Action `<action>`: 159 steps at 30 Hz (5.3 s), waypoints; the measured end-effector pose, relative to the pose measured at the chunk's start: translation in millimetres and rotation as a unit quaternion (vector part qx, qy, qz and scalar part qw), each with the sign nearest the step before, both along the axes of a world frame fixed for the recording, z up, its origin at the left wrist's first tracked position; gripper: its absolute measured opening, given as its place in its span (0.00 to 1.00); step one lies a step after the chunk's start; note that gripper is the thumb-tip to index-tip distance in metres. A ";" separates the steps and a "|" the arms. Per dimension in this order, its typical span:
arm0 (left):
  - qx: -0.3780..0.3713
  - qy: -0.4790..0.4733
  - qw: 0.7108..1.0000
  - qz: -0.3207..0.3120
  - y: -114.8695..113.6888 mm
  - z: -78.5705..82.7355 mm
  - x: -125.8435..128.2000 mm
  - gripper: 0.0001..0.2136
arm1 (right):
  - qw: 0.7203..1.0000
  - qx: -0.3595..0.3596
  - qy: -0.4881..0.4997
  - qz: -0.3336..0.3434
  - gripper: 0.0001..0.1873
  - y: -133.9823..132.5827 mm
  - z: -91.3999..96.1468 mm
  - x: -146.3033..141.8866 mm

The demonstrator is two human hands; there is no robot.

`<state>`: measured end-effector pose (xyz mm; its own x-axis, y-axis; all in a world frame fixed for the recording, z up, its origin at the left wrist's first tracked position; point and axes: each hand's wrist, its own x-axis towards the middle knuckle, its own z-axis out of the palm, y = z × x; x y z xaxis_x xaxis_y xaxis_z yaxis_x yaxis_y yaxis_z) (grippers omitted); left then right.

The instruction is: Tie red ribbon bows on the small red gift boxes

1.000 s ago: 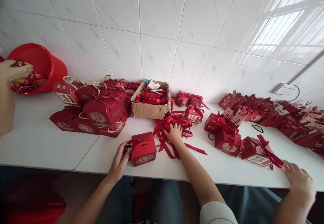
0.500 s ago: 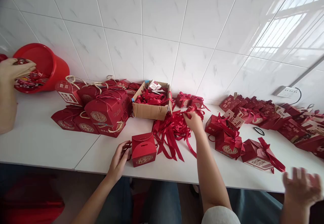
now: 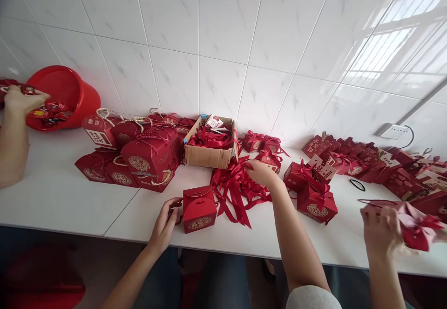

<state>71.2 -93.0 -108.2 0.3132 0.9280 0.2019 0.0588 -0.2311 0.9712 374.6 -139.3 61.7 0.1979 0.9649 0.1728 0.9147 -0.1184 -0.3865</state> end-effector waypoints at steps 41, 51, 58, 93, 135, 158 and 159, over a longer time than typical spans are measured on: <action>0.130 0.175 0.949 -0.229 -67.3 111.6 -36.9 0.07 | 0.451 0.174 0.868 0.115 0.23 -81.6 -56.9 -84.5; 0.141 0.221 0.958 -0.119 -48.9 82.2 -56.4 0.06 | 0.512 0.293 0.806 0.051 0.20 -123.4 -57.1 -31.8; 0.222 0.165 0.958 -0.074 6.9 82.0 2.4 0.16 | 0.606 0.179 0.775 0.022 0.16 -104.5 -65.2 -76.3; 0.354 0.201 0.911 -0.063 -35.0 95.4 36.5 0.06 | 0.941 0.177 0.283 -0.060 0.14 -67.4 -90.8 -129.8; 0.035 0.089 0.995 0.016 -40.4 84.8 -1.3 0.16 | 0.985 0.043 0.168 0.023 0.13 -38.1 -64.2 -155.3; 0.070 0.283 0.942 0.169 26.9 48.8 -54.5 0.12 | 0.886 0.119 0.448 -0.029 0.20 -93.8 -81.5 -122.4; 0.075 0.324 0.922 0.201 31.0 46.0 -66.2 0.12 | 0.875 0.079 0.476 -0.026 0.21 -103.0 -86.3 -119.2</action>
